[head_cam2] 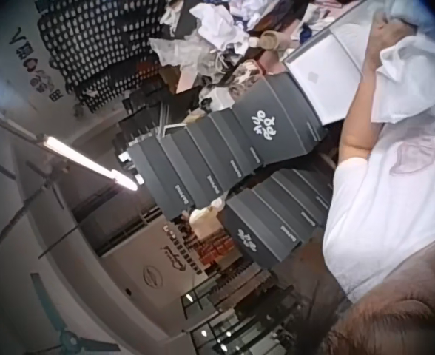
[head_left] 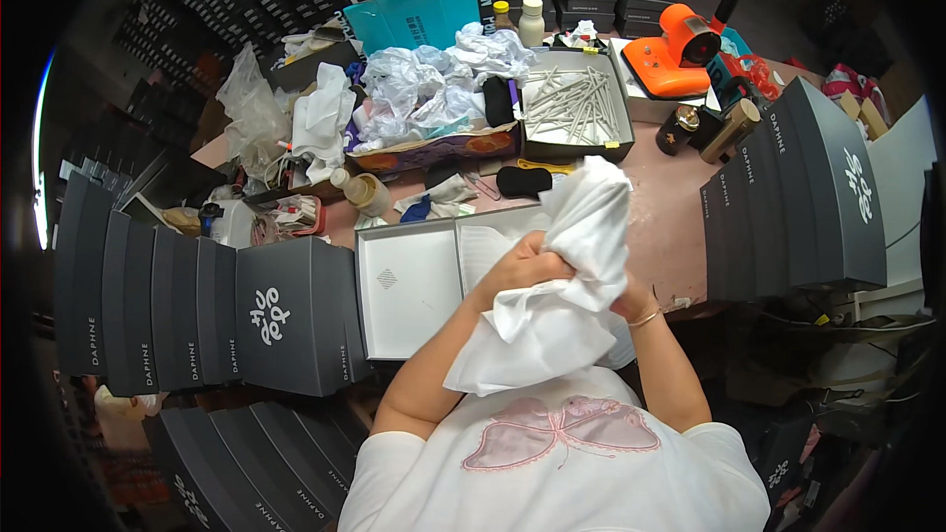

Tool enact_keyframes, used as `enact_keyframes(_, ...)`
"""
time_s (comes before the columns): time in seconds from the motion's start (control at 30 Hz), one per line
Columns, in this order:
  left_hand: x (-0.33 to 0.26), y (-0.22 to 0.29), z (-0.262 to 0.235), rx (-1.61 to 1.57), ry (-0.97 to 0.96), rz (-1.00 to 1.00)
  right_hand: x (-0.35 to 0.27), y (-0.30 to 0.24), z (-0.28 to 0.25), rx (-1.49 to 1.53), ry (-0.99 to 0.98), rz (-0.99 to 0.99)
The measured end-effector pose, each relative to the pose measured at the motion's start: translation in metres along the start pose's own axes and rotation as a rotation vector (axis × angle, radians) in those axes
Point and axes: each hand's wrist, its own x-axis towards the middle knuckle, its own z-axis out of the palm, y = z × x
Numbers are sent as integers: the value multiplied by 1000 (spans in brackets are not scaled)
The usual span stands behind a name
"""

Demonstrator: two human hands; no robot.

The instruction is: Cleaning and packing high-heeled shoes into boxes at a workstation.

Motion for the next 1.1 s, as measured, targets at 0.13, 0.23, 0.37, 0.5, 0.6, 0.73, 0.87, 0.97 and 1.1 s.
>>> enact_keyframes(0.13, 20, -42, 4, -163, -101, 42, -61, -4, 6, 26, 47, 20)
enact_keyframes(0.23, 7, -59, -8, 135, -140, 30, -85, -14, 11, -323, 26, 61)
enact_keyframes(0.37, -5, -43, -12, 397, -115, -69, -99, -26, 16, -291, 57, 13)
enact_keyframes(0.5, -15, -30, -37, 1448, 199, 444, -91, -60, 38, -479, 39, -2)
enact_keyframes(0.6, -22, -22, -39, 1580, 513, 706, -53, -87, 86, -699, -111, -86)
enact_keyframes(0.73, -24, -51, -80, 1188, 757, 590, -3, -76, 114, -1270, -134, -18)
enact_keyframes(0.87, 5, -131, -133, -34, 752, 151, 33, -33, 75, -1396, -66, -9)
enact_keyframes(0.97, 16, -162, -141, -407, 708, 47, 64, 1, 26, -1522, 23, 126)
enact_keyframes(1.1, -3, -170, -107, -216, 773, 166, 87, 40, 1, -1733, 88, 276)
